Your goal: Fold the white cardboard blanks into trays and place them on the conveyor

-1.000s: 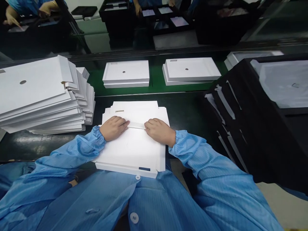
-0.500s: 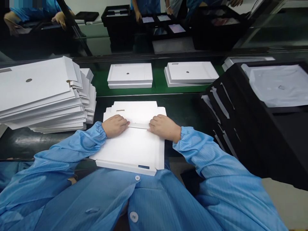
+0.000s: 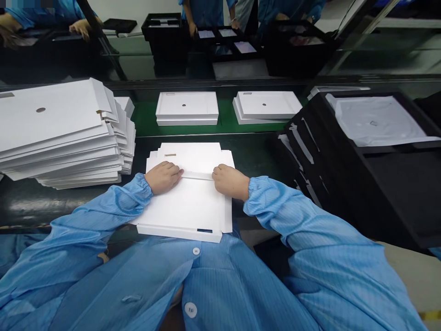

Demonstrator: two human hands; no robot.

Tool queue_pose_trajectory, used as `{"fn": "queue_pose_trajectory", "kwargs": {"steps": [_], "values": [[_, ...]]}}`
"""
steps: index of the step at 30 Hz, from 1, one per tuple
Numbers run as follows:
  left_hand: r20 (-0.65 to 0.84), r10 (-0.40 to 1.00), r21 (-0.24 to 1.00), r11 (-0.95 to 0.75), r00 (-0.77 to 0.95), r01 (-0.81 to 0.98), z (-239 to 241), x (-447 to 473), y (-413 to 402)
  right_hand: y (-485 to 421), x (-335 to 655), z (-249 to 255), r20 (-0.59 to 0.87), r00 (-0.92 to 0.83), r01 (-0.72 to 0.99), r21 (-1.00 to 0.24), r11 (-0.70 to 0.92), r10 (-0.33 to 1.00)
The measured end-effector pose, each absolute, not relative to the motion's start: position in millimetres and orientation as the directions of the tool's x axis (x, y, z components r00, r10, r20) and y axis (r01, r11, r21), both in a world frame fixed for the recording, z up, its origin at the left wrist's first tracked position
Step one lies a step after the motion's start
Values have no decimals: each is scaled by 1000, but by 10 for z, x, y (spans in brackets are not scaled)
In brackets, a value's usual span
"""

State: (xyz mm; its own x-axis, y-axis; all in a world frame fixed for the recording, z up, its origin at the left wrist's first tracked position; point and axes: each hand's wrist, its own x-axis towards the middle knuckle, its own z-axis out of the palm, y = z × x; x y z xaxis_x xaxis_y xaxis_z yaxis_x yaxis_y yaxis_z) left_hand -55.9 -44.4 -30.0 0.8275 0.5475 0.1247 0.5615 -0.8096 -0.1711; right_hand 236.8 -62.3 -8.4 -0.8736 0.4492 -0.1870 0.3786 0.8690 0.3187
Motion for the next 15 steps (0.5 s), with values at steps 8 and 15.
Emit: {"fn": "queue_pose_trajectory", "kwargs": {"steps": [8,15], "values": [[133,574,-170,-790,808,590,-332,-612,-433,-467,2532,-31,-144,-892,397,202,895,429],[140,606,-113,-776,783,620,-334,-545,-462,-415,2623,-21,-81,-881,450,156,879,466]]}}
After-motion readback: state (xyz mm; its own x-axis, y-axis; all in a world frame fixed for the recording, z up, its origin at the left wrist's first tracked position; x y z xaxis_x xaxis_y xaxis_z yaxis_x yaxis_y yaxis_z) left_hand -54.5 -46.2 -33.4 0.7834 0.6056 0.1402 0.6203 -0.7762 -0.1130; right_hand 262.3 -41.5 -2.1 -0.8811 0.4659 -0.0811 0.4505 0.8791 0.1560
